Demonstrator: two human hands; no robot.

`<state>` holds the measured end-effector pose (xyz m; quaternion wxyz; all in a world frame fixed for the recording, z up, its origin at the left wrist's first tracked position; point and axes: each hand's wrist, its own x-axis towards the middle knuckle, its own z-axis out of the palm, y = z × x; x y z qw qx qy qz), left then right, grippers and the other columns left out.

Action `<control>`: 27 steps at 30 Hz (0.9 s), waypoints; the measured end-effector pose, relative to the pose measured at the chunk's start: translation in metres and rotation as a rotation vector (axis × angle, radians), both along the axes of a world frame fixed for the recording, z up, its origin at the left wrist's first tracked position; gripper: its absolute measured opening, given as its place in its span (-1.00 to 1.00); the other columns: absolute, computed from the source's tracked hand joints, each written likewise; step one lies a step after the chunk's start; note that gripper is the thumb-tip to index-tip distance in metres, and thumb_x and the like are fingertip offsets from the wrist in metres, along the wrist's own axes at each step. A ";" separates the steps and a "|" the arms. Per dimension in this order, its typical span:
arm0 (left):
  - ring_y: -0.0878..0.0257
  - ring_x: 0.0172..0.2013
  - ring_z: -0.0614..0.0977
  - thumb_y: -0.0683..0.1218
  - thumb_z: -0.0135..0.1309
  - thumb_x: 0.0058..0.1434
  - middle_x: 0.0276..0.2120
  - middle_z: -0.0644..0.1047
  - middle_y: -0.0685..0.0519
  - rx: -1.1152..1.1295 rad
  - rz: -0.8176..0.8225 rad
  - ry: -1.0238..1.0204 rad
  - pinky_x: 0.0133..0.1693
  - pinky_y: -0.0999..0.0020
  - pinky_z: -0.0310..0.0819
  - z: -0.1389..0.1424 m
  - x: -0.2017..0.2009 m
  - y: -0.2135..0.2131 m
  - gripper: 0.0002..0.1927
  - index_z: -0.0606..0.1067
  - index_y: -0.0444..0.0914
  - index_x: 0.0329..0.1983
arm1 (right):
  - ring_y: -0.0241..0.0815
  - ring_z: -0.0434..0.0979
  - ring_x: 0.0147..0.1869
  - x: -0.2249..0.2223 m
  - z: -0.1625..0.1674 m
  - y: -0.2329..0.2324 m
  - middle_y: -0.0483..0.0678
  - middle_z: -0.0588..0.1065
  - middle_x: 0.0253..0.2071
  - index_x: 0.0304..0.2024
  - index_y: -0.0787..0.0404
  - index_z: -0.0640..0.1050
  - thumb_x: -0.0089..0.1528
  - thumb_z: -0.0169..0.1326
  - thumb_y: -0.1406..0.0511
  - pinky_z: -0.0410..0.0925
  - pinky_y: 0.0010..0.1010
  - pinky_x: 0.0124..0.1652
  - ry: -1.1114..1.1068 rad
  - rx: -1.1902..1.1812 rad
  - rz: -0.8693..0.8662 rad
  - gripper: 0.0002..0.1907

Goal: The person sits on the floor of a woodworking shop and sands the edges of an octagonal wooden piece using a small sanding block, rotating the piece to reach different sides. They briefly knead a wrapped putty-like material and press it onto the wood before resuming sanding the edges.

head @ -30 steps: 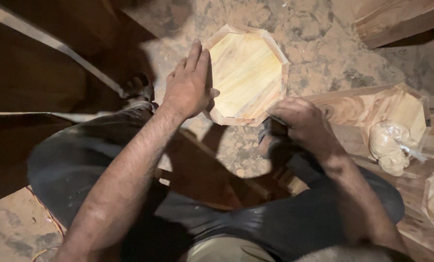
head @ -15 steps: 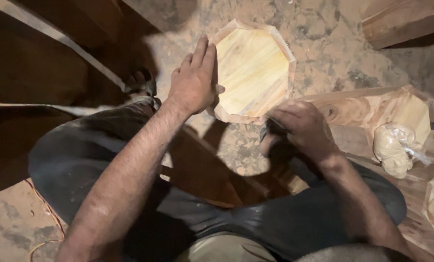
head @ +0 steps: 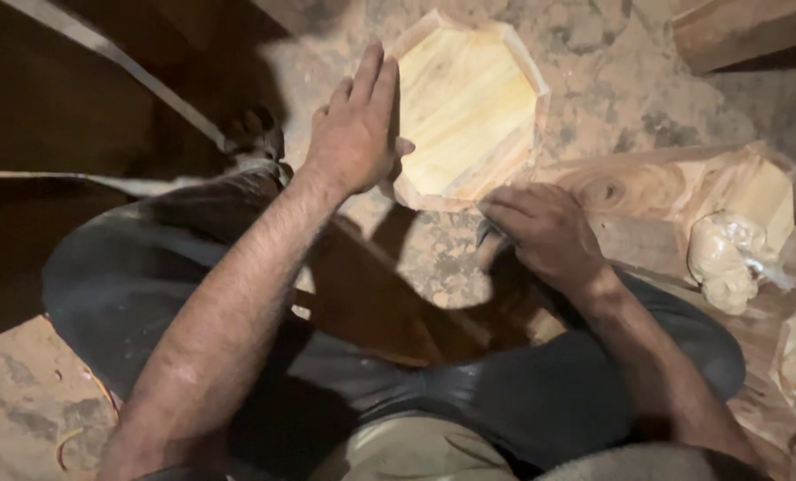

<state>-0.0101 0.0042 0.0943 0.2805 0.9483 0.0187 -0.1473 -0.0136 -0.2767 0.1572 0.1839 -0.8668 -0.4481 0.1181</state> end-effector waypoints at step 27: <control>-0.24 0.39 0.19 0.04 0.35 0.11 0.53 -0.17 -0.16 -0.025 0.008 0.005 0.24 -0.22 0.21 0.003 0.002 0.002 0.09 -0.07 -0.26 0.52 | -0.13 0.46 -0.54 0.001 -0.043 -0.011 0.00 0.43 -0.62 -0.56 0.23 0.49 0.25 -0.03 0.40 0.36 -0.32 -0.52 0.177 -0.243 -0.212 -0.74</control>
